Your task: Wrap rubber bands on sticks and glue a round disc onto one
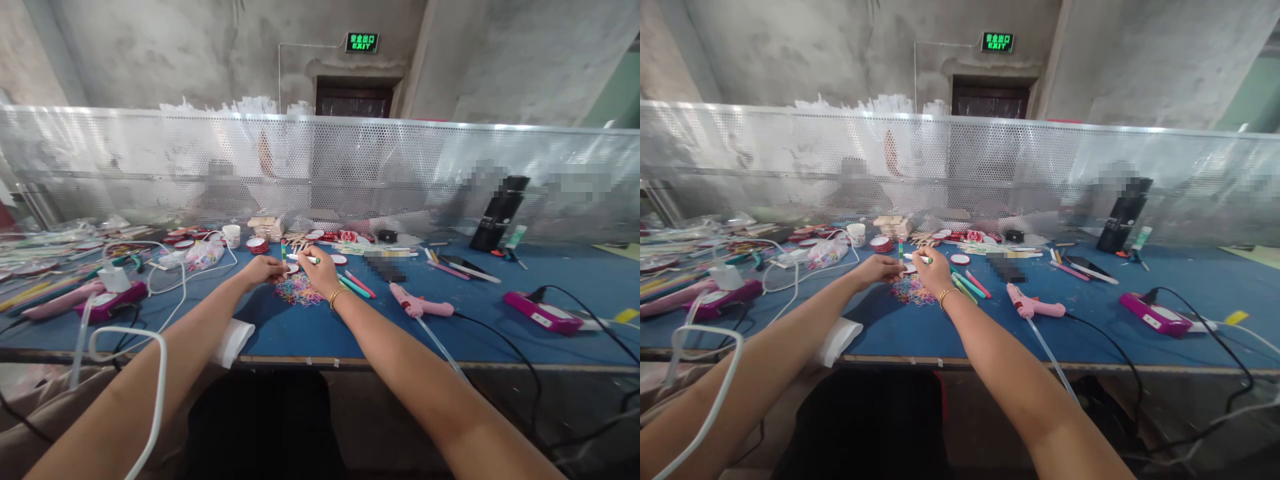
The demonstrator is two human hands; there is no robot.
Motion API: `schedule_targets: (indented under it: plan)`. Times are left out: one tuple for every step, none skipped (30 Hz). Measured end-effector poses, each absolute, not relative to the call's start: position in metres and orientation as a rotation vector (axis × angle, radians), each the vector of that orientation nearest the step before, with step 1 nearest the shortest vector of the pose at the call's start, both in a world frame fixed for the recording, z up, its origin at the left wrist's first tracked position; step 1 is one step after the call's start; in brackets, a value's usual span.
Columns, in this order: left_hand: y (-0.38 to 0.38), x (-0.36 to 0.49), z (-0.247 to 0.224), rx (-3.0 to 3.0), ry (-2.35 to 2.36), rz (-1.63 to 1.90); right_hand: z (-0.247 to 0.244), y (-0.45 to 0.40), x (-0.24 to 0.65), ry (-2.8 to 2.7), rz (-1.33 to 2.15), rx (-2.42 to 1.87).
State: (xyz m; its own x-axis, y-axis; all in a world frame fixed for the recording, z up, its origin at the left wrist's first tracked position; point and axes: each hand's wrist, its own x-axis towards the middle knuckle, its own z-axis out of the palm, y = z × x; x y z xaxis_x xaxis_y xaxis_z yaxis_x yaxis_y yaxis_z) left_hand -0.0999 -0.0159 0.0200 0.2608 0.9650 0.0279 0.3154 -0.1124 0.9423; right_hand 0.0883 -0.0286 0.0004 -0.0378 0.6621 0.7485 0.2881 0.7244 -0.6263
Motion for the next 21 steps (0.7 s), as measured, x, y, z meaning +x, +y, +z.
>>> schedule_targets:
  plan:
    - [-0.016,-0.0998,0.02,1.612,1.208,0.89,0.0002,-0.0286,0.0882,-1.638,0.356,-0.767]
    - [-0.016,-0.0998,0.02,1.611,1.205,0.892,0.0,-0.0286,0.088,-1.652,0.353,-0.754]
    - [-0.0159,-0.1,0.0199,1.612,1.205,0.896,-0.0003,-0.0285,0.088,-1.663,0.349,-0.747]
    - [-0.0156,-0.1001,0.0198,1.614,1.206,0.901,-0.0005,-0.0282,0.0882,-1.669,0.345,-0.748]
    - [-0.0152,-0.1003,0.0197,1.616,1.208,0.905,-0.0006,-0.0278,0.0885,-1.665,0.341,-0.76]
    - [-0.0149,-0.1004,0.0196,1.618,1.213,0.906,-0.0006,-0.0275,0.0888,-1.655,0.34,-0.779]
    - [-0.0147,-0.1003,0.0196,1.621,1.22,0.905,-0.0005,-0.0274,0.0892,-1.641,0.342,-0.796]
    - [-0.0147,-0.1002,0.0196,1.623,1.225,0.902,-0.0003,-0.0274,0.0894,-1.627,0.347,-0.808]
    - [-0.0149,-0.0999,0.0197,1.625,1.228,0.897,0.0,-0.0277,0.0895,-1.619,0.352,-0.811]
    - [-0.0153,-0.0996,0.0198,1.628,1.229,0.892,0.0002,-0.0282,0.0894,-1.618,0.356,-0.804]
    - [-0.0157,-0.0993,0.0199,1.63,1.23,0.892,0.0004,-0.0288,0.0891,-1.627,0.357,-0.79]
    - [-0.0161,-0.0991,0.0201,1.631,1.231,0.892,0.0006,-0.0295,0.0887,-1.642,0.355,-0.773]
    - [-0.0165,-0.0989,0.0202,1.632,1.23,0.893,0.0007,-0.0299,0.0884,-1.658,0.353,-0.757]
    - [-0.0167,-0.0989,0.0203,1.633,1.229,0.893,0.0007,-0.0302,0.0882,-1.671,0.35,-0.747]
    - [-0.0167,-0.099,0.0203,1.633,1.23,0.893,0.0007,-0.0302,0.0882,-1.676,0.347,-0.746]
    - [-0.0165,-0.0992,0.0201,1.632,1.229,0.894,0.0007,-0.03,0.0883,-1.672,0.345,-0.753]
    - [-0.0162,-0.0995,0.02,1.632,1.224,0.894,0.0007,-0.0297,0.0886,-1.662,0.343,-0.765]
    - [-0.0158,-0.0998,0.0197,1.633,1.219,0.893,0.0007,-0.0293,0.089,-1.647,0.342,-0.778]
    - [-0.0154,-0.1,0.0195,1.632,1.214,0.893,0.0008,-0.029,0.0893,-1.634,0.345,-0.789]
    - [-0.015,-0.1003,0.0193,1.63,1.208,0.891,0.0009,-0.0289,0.0896,-1.624,0.35,-0.795]
    - [-0.0147,-0.1004,0.0191,1.629,1.203,0.888,0.001,-0.0289,0.0896,-1.622,0.356,-0.796]
